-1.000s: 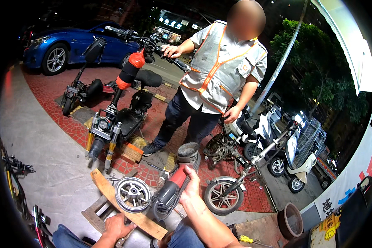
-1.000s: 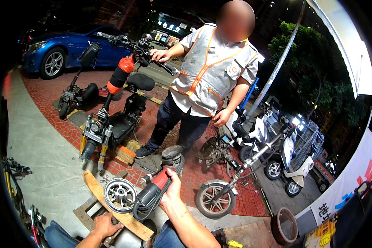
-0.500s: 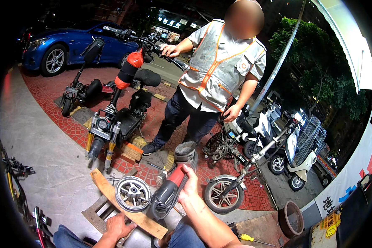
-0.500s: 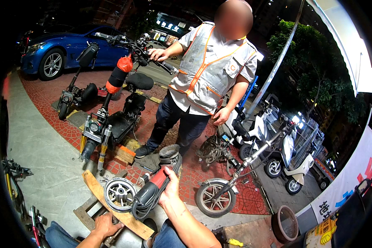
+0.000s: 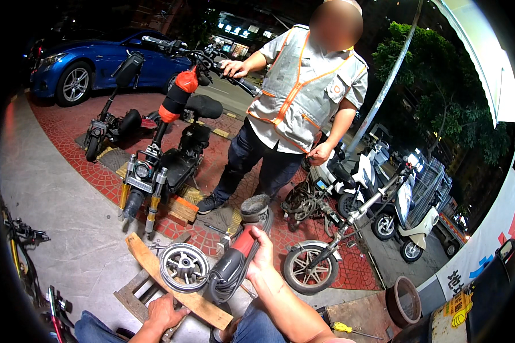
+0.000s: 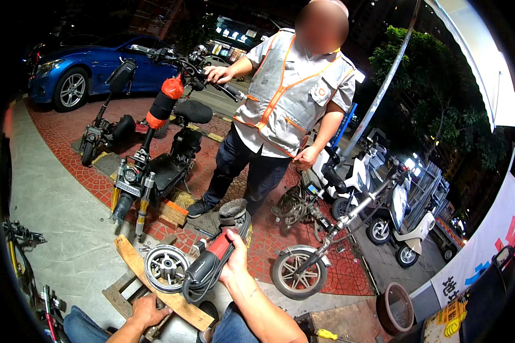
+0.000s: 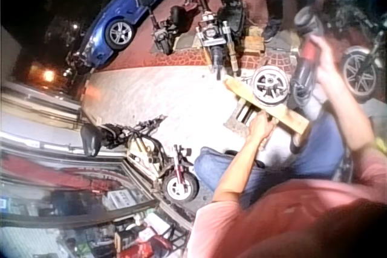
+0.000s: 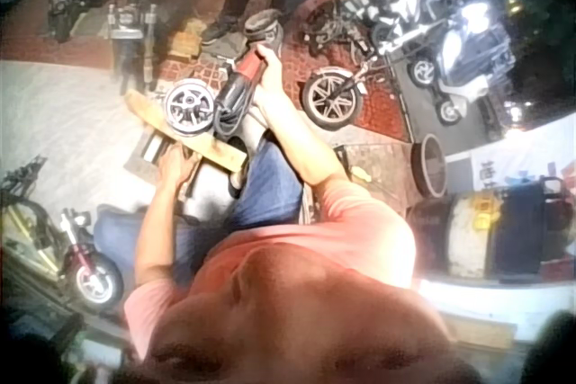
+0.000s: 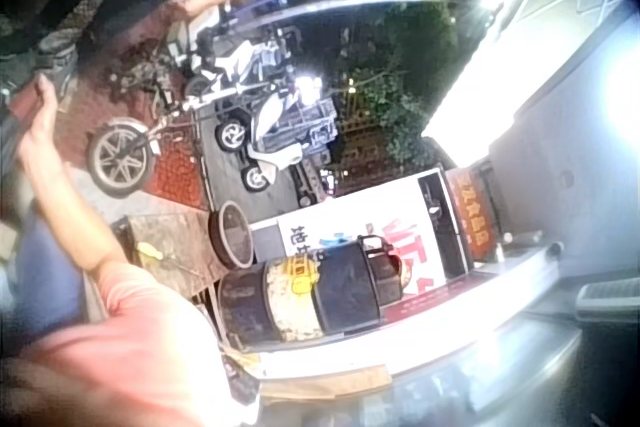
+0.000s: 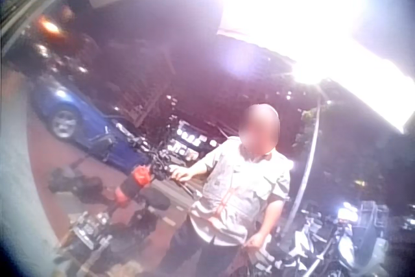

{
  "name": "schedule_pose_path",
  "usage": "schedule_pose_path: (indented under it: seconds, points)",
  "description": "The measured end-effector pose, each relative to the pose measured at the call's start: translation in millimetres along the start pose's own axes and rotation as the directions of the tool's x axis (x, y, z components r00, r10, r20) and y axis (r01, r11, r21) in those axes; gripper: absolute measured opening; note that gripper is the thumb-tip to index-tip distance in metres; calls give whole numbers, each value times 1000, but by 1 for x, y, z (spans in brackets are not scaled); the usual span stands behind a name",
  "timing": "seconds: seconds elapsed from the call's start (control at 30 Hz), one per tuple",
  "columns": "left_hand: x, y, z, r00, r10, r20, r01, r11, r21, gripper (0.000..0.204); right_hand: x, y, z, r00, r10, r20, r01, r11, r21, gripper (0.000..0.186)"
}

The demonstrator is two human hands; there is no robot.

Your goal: The person uses an angle grinder to smooth a metal part while sitting on the ground. They then walk to a workbench, place the part on a wooden block, and continue grinding it with the angle grinder.

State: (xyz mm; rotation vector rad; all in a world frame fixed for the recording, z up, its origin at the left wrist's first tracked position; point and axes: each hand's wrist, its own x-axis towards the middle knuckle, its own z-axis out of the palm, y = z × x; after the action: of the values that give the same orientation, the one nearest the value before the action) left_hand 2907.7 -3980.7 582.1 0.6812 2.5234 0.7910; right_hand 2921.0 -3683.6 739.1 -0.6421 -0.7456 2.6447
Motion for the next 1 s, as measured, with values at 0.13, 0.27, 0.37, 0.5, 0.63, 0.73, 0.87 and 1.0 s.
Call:
schedule_pose_path:
  seconds: [0.13, 0.27, 0.37, 0.5, 0.63, 0.73, 0.87, 1.0]
  points:
    - [0, 1, -1, 1000, -1, 4, 1, 1000, 3, 70, 2, 0, -2, 1000, -5, 4, 5, 1000, -4, 43]
    - [-1, 2, -2, 1000, -4, -4, 4, 1000, -5, 69, 2, 1, -2, 1000, -2, 14, 2, 1000, -4, 44]
    - [-1, 1, -1, 1000, -3, -8, 3, 1000, -5, 69, 4, 2, -4, 1000, -4, 17, 5, 1000, -6, 45]
    - [0, -1, 1, 1000, 3, -16, -4, 1000, -6, 69, 5, 2, -4, 1000, 16, 25, -16, 1000, 3, 46]
    - [2, -3, 4, 1000, -9, 0, 9, 1000, -4, 67, 10, 1, -10, 999, 33, 21, -33, 999, 15, 47]
    - [2, -3, 4, 1000, -11, -6, 11, 1000, -5, 67, 11, 2, -9, 999, 29, 20, -30, 1000, 9, 46]
    - [1, 0, 0, 1000, -15, 11, 15, 1000, -2, 67, 11, 3, -10, 999, 11, 31, -10, 1000, -8, 45]
    - [1, -4, 5, 1000, 3, -18, -3, 1000, 13, 68, 15, 2, -15, 999, 21, 37, -21, 1000, 0, 44]
